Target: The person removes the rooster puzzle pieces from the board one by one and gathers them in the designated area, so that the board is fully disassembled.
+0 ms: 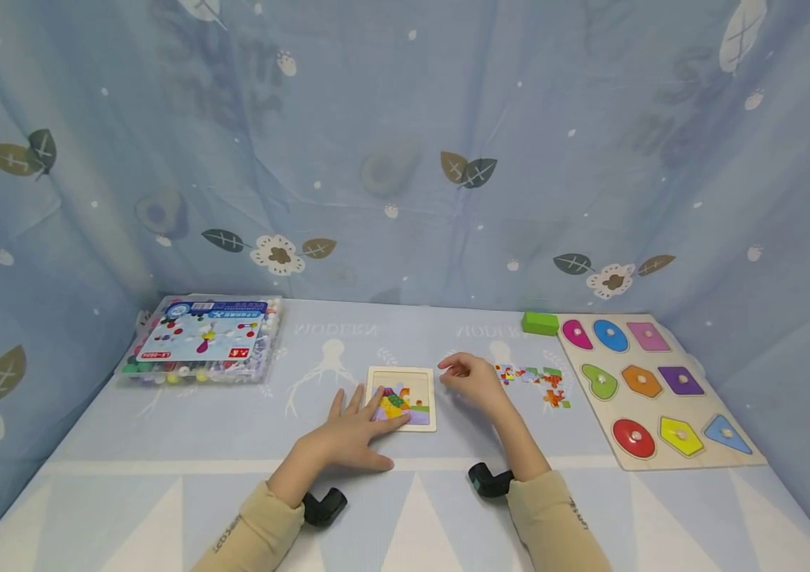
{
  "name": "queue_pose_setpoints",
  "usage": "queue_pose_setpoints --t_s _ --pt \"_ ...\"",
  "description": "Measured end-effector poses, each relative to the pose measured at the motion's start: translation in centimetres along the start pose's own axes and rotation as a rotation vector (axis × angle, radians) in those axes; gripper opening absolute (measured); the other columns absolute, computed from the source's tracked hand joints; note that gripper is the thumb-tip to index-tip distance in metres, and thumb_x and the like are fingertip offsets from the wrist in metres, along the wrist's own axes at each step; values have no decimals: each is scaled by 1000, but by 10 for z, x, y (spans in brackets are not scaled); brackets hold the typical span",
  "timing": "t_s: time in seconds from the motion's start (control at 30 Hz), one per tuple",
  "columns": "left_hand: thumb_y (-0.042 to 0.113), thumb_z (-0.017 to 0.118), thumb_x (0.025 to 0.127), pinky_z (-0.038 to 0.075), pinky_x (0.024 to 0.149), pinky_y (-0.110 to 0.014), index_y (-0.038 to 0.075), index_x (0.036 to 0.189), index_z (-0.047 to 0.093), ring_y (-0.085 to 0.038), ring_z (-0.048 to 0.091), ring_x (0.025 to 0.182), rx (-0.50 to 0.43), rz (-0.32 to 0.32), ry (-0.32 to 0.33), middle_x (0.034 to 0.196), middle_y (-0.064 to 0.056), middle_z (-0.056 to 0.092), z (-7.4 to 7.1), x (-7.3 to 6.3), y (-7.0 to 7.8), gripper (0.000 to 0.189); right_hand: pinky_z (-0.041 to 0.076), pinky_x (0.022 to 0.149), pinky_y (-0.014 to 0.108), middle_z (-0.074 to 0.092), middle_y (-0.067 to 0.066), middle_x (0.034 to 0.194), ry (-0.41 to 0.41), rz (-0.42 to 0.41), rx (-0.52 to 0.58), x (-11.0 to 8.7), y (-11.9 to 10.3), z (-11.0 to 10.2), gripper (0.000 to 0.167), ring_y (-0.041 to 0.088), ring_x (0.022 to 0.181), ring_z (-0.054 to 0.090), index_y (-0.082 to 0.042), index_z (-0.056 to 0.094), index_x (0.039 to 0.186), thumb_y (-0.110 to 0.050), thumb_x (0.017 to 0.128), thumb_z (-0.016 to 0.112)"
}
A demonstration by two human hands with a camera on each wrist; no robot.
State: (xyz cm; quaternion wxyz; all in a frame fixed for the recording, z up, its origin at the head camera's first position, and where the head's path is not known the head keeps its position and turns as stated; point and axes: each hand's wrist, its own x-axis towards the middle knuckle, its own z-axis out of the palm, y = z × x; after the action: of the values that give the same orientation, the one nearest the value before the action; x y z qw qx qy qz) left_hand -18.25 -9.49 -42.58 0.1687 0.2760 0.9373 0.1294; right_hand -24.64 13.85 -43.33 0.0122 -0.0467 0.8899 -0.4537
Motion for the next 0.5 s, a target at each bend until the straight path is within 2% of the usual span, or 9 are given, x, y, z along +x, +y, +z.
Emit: queue_pose_setpoints --t_s 0.2,0.37,0.5 --pt "50 62 81 1 105 -64 33 141 38 -49 4 136 -2 5 -6 153 -19 11 -1 0 0 67 46 68 27 62 0 78 -89 -60 -32 4 -8 16 15 14 75 56 -8 68 94 -8 79 69" --pt "53 61 81 0 104 -65 35 141 37 -49 5 136 23 8 -5 153 -18 11 0 0 -1 67 46 65 26 62 0 79 -165 -107 -53 7 -13 27 17 13 73 54 -9 68 94 -7 78 71" --pt "55 60 81 -1 103 -66 36 141 37 -48 5 136 39 5 -4 153 -19 11 0 0 -1 67 44 64 25 60 -1 81 -228 -110 -89 9 -15 34 20 12 72 52 -10 68 96 -9 77 72"
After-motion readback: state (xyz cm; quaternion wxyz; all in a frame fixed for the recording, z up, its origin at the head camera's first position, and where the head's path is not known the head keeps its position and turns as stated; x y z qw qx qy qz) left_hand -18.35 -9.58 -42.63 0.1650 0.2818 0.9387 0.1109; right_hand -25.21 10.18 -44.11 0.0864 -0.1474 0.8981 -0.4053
